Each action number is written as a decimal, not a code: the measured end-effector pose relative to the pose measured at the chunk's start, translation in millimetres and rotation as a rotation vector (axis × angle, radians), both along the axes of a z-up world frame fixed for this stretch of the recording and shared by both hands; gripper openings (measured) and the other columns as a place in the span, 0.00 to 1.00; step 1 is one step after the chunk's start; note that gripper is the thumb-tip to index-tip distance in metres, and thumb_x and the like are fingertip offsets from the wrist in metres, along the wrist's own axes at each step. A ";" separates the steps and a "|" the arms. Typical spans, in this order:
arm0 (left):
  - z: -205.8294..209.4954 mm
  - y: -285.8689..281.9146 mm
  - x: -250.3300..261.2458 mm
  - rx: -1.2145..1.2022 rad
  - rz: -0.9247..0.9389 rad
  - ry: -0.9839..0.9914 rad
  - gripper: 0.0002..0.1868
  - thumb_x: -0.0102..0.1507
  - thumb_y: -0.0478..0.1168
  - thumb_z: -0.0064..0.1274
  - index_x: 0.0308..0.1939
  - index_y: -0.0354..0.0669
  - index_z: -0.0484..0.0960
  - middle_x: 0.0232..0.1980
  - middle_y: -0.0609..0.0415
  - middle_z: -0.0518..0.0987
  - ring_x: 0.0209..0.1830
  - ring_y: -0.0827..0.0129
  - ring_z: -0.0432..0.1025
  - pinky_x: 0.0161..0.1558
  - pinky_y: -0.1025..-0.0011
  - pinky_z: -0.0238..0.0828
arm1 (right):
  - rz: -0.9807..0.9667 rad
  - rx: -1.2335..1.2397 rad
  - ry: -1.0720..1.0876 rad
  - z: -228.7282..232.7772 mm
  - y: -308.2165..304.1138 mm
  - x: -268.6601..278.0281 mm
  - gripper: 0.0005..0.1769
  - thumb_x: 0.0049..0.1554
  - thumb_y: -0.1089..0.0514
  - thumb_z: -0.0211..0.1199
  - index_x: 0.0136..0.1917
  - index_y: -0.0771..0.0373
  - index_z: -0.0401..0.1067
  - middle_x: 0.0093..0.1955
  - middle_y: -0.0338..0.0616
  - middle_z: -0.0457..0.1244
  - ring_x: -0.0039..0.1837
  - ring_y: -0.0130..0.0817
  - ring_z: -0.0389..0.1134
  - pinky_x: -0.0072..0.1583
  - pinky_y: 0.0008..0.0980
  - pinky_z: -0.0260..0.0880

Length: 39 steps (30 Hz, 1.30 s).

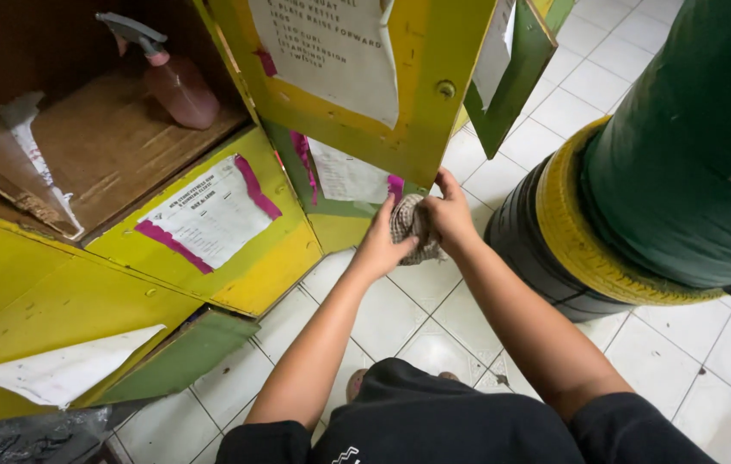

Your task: Cleaning and wiping down various gym lockers using a spray bottle and cloth.

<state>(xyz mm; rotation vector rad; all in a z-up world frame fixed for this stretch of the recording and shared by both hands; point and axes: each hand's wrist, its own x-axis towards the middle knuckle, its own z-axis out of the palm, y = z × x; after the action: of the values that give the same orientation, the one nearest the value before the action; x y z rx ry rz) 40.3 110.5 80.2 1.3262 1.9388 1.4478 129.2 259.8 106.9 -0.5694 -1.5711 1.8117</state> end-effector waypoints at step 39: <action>13.0 -62.0 -40.0 -0.192 -0.314 -0.431 0.41 0.58 0.47 0.66 0.71 0.43 0.63 0.70 0.51 0.67 0.68 0.65 0.64 0.65 0.63 0.63 | 0.254 -0.494 -0.133 9.9 -51.1 36.6 0.11 0.64 0.49 0.59 0.50 0.59 0.68 0.47 0.40 0.67 0.48 0.33 0.70 0.52 0.44 0.77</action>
<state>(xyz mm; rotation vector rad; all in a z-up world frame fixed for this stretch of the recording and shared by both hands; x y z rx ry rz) 0.2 48.6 93.1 1.0671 1.4749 1.2350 165.8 208.7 116.8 -0.7524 -1.3205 2.4256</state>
